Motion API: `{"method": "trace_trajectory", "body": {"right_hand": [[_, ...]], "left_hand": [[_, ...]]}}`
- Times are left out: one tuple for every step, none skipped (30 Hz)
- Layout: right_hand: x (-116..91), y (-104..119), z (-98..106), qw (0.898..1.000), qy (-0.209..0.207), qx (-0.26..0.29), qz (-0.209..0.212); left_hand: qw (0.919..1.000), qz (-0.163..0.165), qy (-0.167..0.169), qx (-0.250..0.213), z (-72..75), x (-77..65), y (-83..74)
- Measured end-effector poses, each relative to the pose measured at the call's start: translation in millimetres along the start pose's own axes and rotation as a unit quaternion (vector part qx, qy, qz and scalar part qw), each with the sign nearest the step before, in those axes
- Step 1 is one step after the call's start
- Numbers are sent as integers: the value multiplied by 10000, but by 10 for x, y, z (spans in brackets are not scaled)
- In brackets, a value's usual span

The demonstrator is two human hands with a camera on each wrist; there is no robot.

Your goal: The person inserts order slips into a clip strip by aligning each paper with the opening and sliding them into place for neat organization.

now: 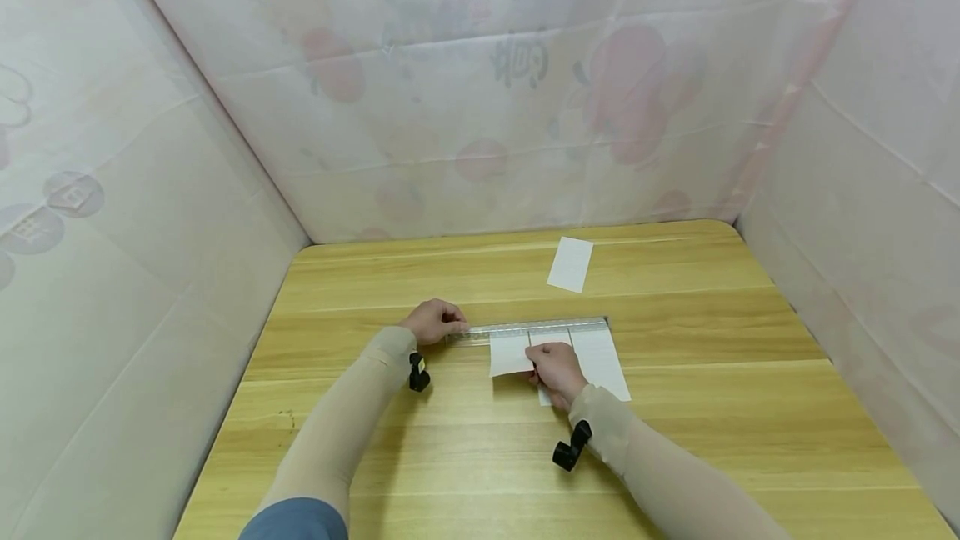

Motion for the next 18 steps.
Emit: {"method": "trace_trajectory", "body": {"right_hand": [[-4,1,2,10000,19,-51,15],[-16,10,3,9999,63,-123,50],[-24,16,6,9997,115,-223,78],[-34,21,16,9994,160,-294,94],[-48,27,30,9989,215,-388,119],[-62,35,47,9984,273,-469,147],[-79,46,66,9977,311,-568,192],[-96,59,86,9968,327,-687,251],[-111,75,106,9955,335,-825,326],[-133,97,125,9941,348,-947,410],[-157,126,136,9914,375,-1129,541],[-178,157,141,9878,408,-1332,702],[-201,190,137,9819,447,-1607,897],[-222,221,125,9734,530,-1923,1131],[-241,248,105,9620,652,-2263,1379],[-256,265,78,9487,792,-2606,1604],[-271,276,43,9300,960,-3020,1865],[-285,280,4,9073,1152,-3442,2124]], "left_hand": [[10000,15,5,-7,-2,0,0],[10000,8,-2,-14,-3,-3,-4],[10000,4,-6,-27,-5,-6,-9],[10000,2,-8,-38,-6,-9,-14],[10000,-3,-6,-47,-9,-12,-18],[10000,8,0,-46,-13,-13,-20],[10000,2,5,-48,-17,-15,-22],[10000,4,11,-51,-21,-16,-23],[10000,12,20,-48,-24,-16,-23],[10000,21,19,-44,-24,-16,-21],[10000,25,11,-46,-23,-16,-20],[10000,23,-5,-56,-19,-15,-18],[10000,35,-11,-70,-15,-14,-16],[10000,27,-29,-84,-10,-13,-15],[9999,40,-29,-107,-6,-13,-15],[9999,49,-29,-115,-2,-10,-10],[9999,57,-23,-116,-1,-7,-5],[9999,70,-11,-118,-1,-4,-1]]}}
Point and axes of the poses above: each hand's wrist, its own x-axis towards the middle knuckle, its own z-axis out of the back of the hand, y = z × x, the point moved 3 cm from there along x, towards the middle knuckle, and after that the axes turned 15 degrees about x, right-handed, at the moved point
